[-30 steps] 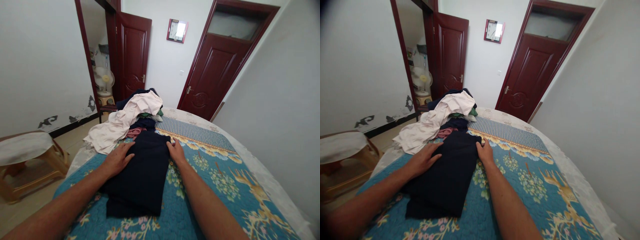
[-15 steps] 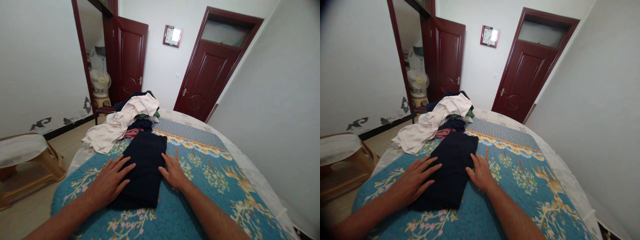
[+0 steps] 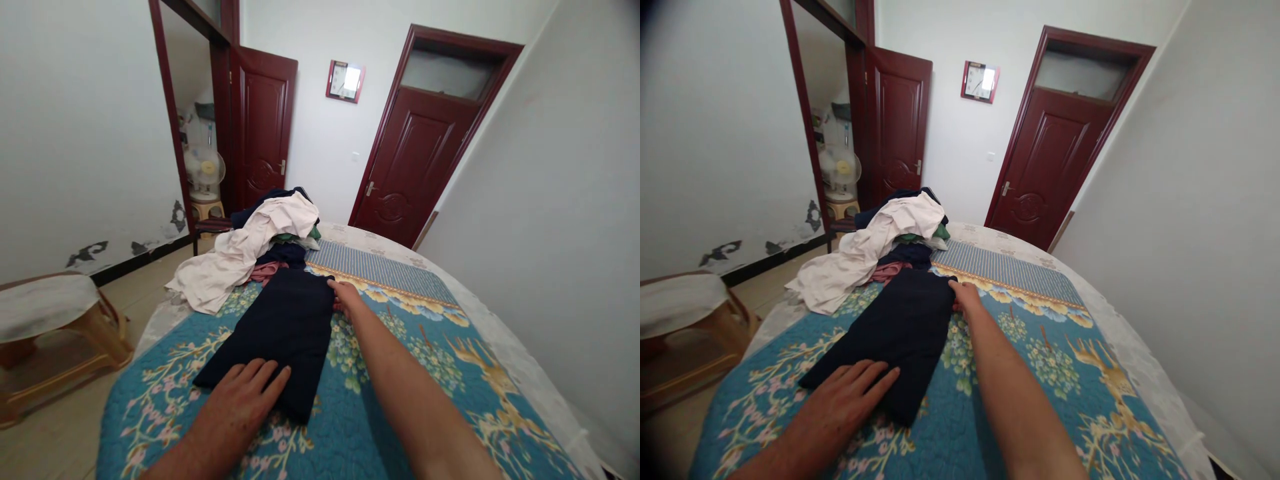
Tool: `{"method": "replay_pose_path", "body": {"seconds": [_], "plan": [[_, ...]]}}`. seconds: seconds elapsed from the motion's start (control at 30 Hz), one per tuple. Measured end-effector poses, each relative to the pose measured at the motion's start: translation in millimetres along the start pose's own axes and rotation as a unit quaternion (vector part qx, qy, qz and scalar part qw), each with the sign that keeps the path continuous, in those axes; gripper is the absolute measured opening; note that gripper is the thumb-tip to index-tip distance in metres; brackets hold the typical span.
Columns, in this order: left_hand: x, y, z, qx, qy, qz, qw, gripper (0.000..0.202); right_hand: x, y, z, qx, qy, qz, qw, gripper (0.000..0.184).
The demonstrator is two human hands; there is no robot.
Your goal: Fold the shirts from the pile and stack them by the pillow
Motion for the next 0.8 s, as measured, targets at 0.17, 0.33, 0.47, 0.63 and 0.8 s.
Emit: {"method": "replay_pose_path", "body": {"seconds": [0.17, 0.33, 0.47, 0.63, 0.8], "plan": [[9.8, -9.6, 23.9, 0.032, 0.025, -0.023, 0.999, 0.043, -13.9, 7.7, 10.5, -0.035, 0.057, 0.006, 0.998, 0.017], [29.2, -10.2, 35.0, 0.006, 0.007, -0.064, 0.998, 0.037, 11.5, -12.4, 32.6, 0.034, 0.116, -0.034, 0.992, 0.016], [40.2, -7.1, 38.1, -0.002, -0.013, -0.087, 0.996, 0.034, 63.3, -58.9, 14.3, 0.056, 0.124, -0.075, 0.988, 0.020], [23.9, -18.0, 52.6, 0.073, -0.068, -0.114, 0.988, 0.039, 116.8, -128.3, -47.4, -0.049, 0.041, -0.005, 0.998, 0.022], [11.6, -40.7, 93.3, 0.334, -0.236, -0.091, 0.908, 0.053, 141.4, -142.3, -49.6, -0.035, -0.020, -0.002, 0.999, 0.029]]}}
Point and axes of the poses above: each hand's wrist, its own y-axis towards the middle knuckle, its own x-axis out of the back of the hand, z = x × y, the point moved 5 cm from there along y, towards the middle knuckle, and after that the axes turned 4 degrees about z, right-handed, at the moved point
